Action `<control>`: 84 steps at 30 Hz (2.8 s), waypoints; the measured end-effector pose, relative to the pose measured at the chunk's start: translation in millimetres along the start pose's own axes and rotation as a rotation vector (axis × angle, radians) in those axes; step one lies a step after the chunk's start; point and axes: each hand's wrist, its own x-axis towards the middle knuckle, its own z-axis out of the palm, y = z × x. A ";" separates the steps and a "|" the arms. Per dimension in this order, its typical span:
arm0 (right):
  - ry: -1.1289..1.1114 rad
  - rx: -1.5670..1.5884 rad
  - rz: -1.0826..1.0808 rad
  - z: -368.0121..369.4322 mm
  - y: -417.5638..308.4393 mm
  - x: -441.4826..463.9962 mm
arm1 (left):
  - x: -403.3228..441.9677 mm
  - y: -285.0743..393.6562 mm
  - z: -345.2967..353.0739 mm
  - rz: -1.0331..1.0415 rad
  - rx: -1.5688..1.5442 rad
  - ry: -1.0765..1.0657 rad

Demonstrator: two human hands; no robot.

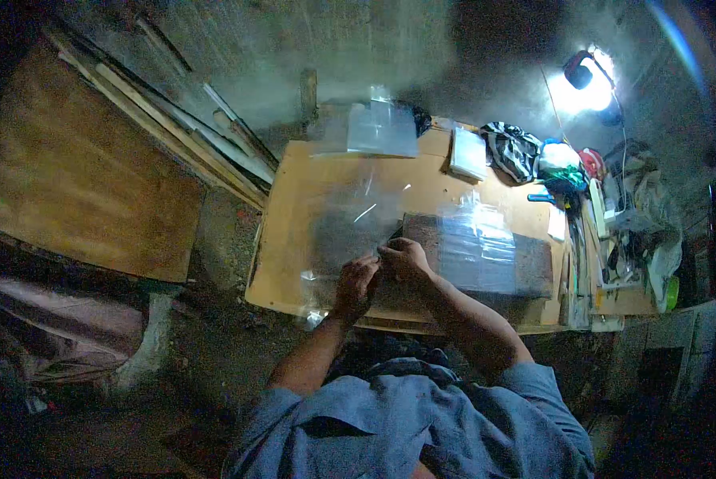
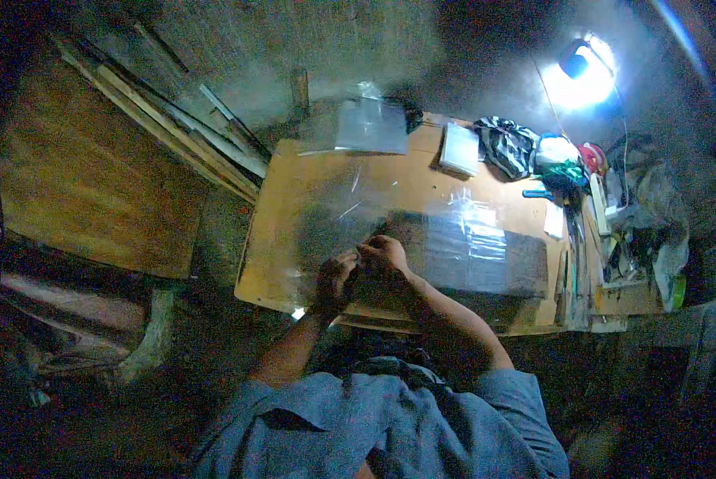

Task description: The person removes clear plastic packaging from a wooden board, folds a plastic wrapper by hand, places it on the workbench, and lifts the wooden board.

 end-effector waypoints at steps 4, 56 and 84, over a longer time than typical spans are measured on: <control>0.056 0.050 0.016 -0.7 16.8 4.6 | -12.0 -14.6 5.7 -0.039 0.012 -0.029; 0.811 -0.554 -0.032 -217.9 122.4 -124.4 | -22.8 -51.1 -21.9 -0.204 0.309 -0.226; -0.226 -0.027 0.093 -32.7 -50.0 -60.2 | -2.3 24.4 -45.0 0.028 0.260 0.066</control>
